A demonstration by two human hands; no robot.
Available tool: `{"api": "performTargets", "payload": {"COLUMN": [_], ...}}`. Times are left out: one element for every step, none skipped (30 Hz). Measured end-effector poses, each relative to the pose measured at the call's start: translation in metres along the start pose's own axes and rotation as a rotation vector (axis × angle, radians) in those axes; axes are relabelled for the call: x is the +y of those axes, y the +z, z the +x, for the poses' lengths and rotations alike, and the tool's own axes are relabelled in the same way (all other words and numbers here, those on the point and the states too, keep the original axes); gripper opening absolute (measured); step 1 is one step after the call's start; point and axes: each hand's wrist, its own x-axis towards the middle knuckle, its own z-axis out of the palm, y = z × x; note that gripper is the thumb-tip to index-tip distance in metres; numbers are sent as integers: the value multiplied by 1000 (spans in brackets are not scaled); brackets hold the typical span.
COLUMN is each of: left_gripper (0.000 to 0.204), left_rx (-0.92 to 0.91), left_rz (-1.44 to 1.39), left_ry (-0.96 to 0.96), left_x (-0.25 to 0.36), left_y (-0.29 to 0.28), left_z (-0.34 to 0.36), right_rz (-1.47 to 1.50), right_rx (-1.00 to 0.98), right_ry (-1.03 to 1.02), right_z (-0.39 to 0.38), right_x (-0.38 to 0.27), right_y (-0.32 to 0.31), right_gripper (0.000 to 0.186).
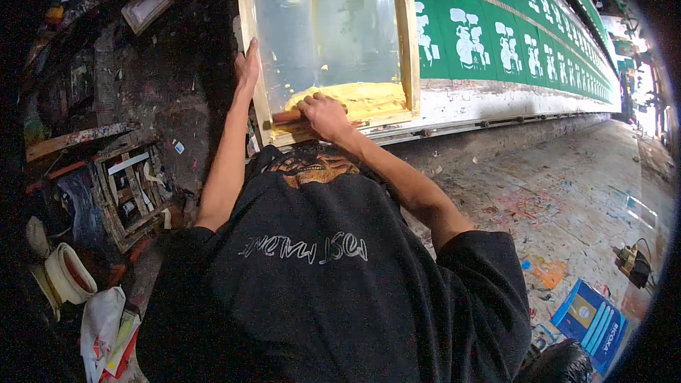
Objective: Using a manual screen printing frame and a rubber squeegee to apply paste patterns sequentially on long fabric strips spread across the work table.
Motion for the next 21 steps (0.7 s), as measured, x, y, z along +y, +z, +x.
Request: {"api": "performTargets", "payload": {"left_gripper": [99, 99, 101, 103, 103, 103, 104, 104, 103, 102, 102, 101, 101, 101, 99, 97, 97, 95, 92, 92, 91], "left_rx": [-35, -31, -23, -16, -15, -14, -11, -16, -6, 7, -1, -19, -37, -28, -23, -18, -12, 22, 55, 51, 24], "left_rz": [-19, -20, -66, -112, -111, -71, -32, -32, -43, -53, -54, -82, -111, -113, -119, -124, -127, -112, -95, -94, -126], "left_ry": [8, 9, 57, 107, 109, 82, 54, 55, 48, 41, 41, 13, -15, -20, -7, 6, 3, 27, 51, 46, 30], "left_x": [5, 2, 0, -2, -7, -13, -18, -17, -16, -16, -7, 4, 14, 12, 12, 11, 8, 5, 3, 4, 11], "left_y": [0, 0, 0, 1, 2, 0, -1, 0, 1, 1, 1, 1, 0, -3, -3, -2, -2, -1, 0, -1, -1], "left_z": [-2, -1, 0, 1, 5, 9, 12, 11, 10, 8, 2, -6, -14, -15, -12, -11, -11, -10, -9, -13, -16], "right_rz": [-3, -3, 19, 41, 68, 69, 53, 35, 29, 28, -37, -101, -154, -152, -186, -219, -212, -213, -211, -206, -207], "right_rx": [48, 50, 101, 152, 158, 158, 132, 108, 156, 155, 202, 247, 273, 269, 253, 237, 224, 222, 189, 154, 109], "right_ry": [51, 48, 120, 192, 161, 155, 91, 39, 5, 6, -14, -30, -74, -84, -121, -157, -172, -177, -185, -186, -149], "right_z": [0, 0, -1, -2, -5, -9, -15, -22, -27, -28, -29, -32, -31, -31, -30, -30, -35, -40, -46, -54, -61], "right_x": [3, 8, 14, 22, 29, 30, 30, 32, 35, 36, 37, 38, 47, 49, 52, 55, 55, 60, 67, 71, 79], "right_y": [-1, 0, 0, -1, -5, -13, -22, -29, -32, -35, -40, -41, -34, -27, -20, -14, -10, -10, -11, -12, -17], "right_gripper": [23, 23, 21, 20, 20, 20, 19, 18, 19, 19, 21, 22, 27, 27, 29, 32, 34, 34, 34, 33, 32]}}
